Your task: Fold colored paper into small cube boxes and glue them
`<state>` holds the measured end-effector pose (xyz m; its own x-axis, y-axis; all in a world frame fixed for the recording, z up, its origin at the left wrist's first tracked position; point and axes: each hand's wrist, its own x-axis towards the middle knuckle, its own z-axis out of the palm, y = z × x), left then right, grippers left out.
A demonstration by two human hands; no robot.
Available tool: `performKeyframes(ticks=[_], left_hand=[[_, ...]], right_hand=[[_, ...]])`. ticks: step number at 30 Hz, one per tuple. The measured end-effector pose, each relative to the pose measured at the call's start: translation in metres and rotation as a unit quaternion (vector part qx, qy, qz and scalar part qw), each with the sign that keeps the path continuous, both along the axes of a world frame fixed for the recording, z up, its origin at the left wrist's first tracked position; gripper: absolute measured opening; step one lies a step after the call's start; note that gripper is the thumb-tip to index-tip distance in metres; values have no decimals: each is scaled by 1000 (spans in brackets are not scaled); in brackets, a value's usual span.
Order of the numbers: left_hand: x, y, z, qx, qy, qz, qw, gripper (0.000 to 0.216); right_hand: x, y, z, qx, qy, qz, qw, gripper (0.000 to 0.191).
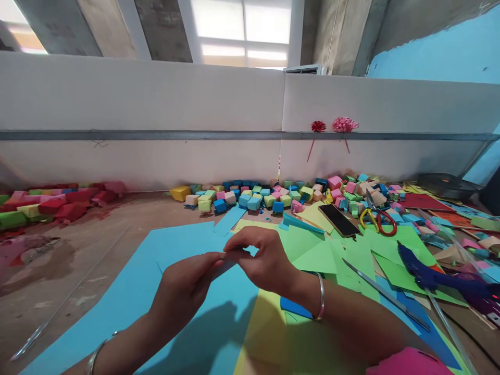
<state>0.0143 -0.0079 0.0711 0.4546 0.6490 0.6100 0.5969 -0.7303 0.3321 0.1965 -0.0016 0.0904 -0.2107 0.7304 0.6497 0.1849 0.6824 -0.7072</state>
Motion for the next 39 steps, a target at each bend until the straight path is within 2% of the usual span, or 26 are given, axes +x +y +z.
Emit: performKeyframes(ticks=[5, 9, 11, 14, 16, 18, 21, 24, 26, 29, 31, 35, 39], left_hand=[[3, -2, 6, -112, 18, -4, 994, 35], [3, -2, 13, -187, 7, -11, 982, 37], [2, -1, 14, -209, 6, -10, 978, 38], [2, 0, 12, -221, 10, -7, 975, 39], [3, 1, 11, -223, 16, -9, 975, 40], [3, 3, 10, -226, 23, -23, 974, 38], [0, 7, 13, -226, 29, -46, 973, 33], [-4, 11, 15, -227, 36, -35, 973, 30], [-5, 13, 14, -224, 45, -26, 973, 29], [-5, 14, 10, -205, 59, -29, 976, 32], [-5, 14, 9, -198, 72, -35, 977, 33], [-10, 18, 14, -198, 100, -42, 974, 28], [-20, 23, 26, -191, 107, -34, 975, 25]], right_hand=[[3, 9, -9, -132, 63, 71, 987, 41], [9, 17, -4, -190, 28, 102, 976, 25], [11, 17, 2, -156, -52, 95, 982, 19], [12, 14, 7, -29, -176, 64, 982, 8], [12, 11, 7, 42, -223, 36, 973, 10], [12, 10, 5, 79, -245, 10, 966, 15], [16, 11, 5, 85, -241, -10, 967, 15], [18, 15, 6, 87, -253, 2, 964, 15], [17, 16, 3, 113, -291, 11, 950, 16], [13, 15, -4, 167, -337, -19, 926, 22], [13, 13, -6, 176, -351, -32, 919, 24], [22, 12, 5, 132, -351, -12, 927, 25], [38, 16, 22, 73, -335, 19, 939, 18]])
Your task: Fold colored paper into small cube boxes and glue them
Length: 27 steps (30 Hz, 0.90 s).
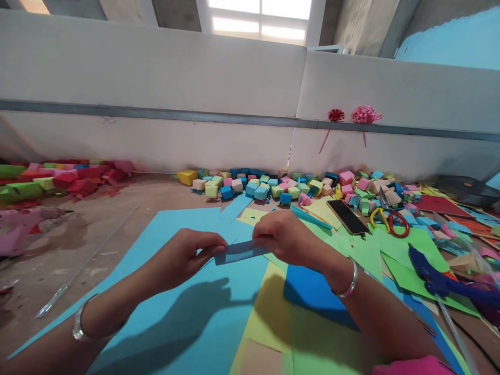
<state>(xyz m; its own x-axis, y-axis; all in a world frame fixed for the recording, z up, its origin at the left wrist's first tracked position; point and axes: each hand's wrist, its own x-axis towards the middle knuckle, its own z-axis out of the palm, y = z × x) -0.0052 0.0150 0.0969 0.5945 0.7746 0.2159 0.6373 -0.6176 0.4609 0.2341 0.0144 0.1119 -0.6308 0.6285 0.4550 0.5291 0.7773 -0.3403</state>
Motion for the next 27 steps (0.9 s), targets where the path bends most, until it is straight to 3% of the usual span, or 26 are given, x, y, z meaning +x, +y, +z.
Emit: performKeyframes(ticks=[9, 12, 14, 16, 18, 19, 21, 23, 27], left_hand=[[-5, 3, 7, -53, -13, -25, 998, 24], [-4, 7, 5, -129, -117, 2, 985, 24], [-2, 9, 3, -201, -269, 47, 941, 28], [2, 9, -1, -276, -419, 61, 863, 45], [7, 7, -6, -331, -497, 53, 800, 53], [9, 5, -8, -344, -506, 61, 788, 50], [13, 2, -14, -342, -494, 106, 793, 35], [15, 1, -18, -327, -488, 139, 797, 27], [16, 3, -22, -314, -486, 143, 803, 26]], right_hand=[[5, 6, -2, -135, -15, 5, 991, 12], [4, 7, 0, -134, 14, -13, 991, 13], [2, 7, 0, -130, 74, -50, 988, 12], [-5, 7, -4, -124, 164, -99, 974, 11], [-16, 5, -13, -115, 257, -135, 950, 13], [-23, 4, -19, -110, 294, -142, 939, 13], [-36, 1, -32, -104, 324, -135, 930, 12], [-46, -2, -42, -93, 304, -113, 941, 9], [-54, -5, -56, -20, 220, -73, 973, 12]])
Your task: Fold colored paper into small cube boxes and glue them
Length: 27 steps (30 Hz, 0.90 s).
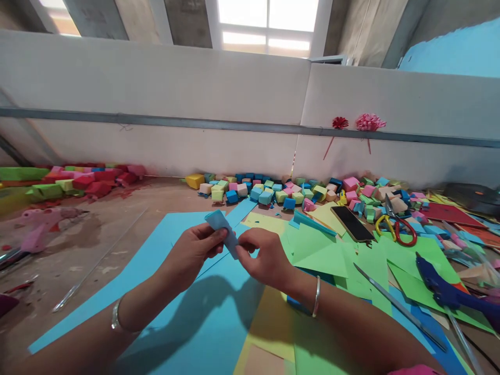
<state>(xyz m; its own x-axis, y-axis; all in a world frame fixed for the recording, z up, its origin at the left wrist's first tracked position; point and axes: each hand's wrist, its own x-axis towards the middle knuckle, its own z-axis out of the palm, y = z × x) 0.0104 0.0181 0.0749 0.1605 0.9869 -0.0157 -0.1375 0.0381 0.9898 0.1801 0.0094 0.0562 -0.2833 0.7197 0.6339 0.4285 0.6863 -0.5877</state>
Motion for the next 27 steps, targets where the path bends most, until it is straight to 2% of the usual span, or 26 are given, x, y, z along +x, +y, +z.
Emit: performKeyframes(ticks=[3, 7, 10, 12, 14, 17, 19, 21, 24, 27], left_hand=[[4, -2, 0, 21, 9, 4, 1000, 29], [15, -14, -4, 54, 33, 2, 998, 43], [22, -22, -10, 60, 36, -4, 998, 46], [25, -24, -13, 65, 39, 0, 997, 40], [24, -23, -15, 67, 45, 1, 997, 34], [20, -19, -16, 92, 80, 1, 993, 24], [16, -16, -16, 126, 128, 6, 984, 18], [14, -13, -16, 154, 167, -8, 974, 15], [13, -11, -17, 177, 191, -54, 964, 19], [13, -10, -18, 208, 228, -61, 949, 18]], right_hand=[[-1, 0, -8, 118, -76, -54, 989, 16], [-4, -1, -20, 281, -207, -153, 925, 25], [-8, -4, -26, 355, -272, -151, 882, 22], [-10, -7, -27, 373, -286, -127, 874, 21], [-10, -9, -24, 361, -271, -90, 888, 24], [-5, -9, -14, 301, -183, -41, 935, 21], [1, -7, -5, 247, -99, -34, 963, 9], [6, -3, 3, 180, -32, -40, 982, 13], [10, 2, 7, 88, 29, -22, 995, 29], [11, 4, 8, 85, 51, 14, 995, 32]])
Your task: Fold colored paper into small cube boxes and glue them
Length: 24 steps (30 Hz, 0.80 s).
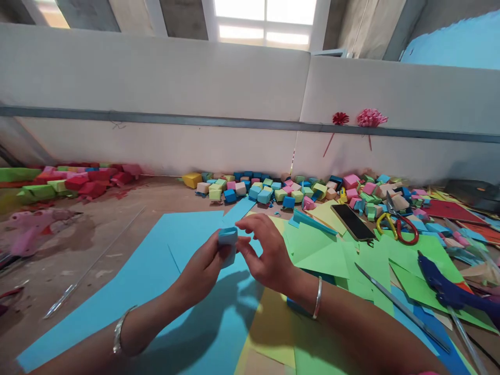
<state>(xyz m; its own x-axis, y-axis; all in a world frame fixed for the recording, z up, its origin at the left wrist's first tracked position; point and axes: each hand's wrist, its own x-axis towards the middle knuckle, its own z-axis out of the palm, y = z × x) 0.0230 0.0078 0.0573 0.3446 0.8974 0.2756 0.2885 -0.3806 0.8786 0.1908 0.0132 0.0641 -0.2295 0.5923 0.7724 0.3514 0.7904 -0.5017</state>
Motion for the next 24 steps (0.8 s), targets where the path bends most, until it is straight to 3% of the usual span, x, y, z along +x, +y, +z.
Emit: performKeyframes(ticks=[4, 10, 13, 20, 24], left_hand=[[0, -2, 2, 41, 64, 29, 997, 14], [0, -5, 5, 53, 115, 19, 992, 15], [0, -5, 2, 50, 120, 15, 991, 13], [-1, -3, 5, -45, 53, -32, 997, 20], [-1, -1, 7, -107, 29, -23, 994, 26]], right_hand=[[0, -1, 4, 45, -35, 4, 998, 24], [8, 3, 14, 44, -84, -6, 996, 2], [12, 6, 15, 30, -118, 2, 993, 6], [14, 6, 14, 12, -110, -31, 993, 12], [15, 7, 14, -40, -59, -39, 997, 12]])
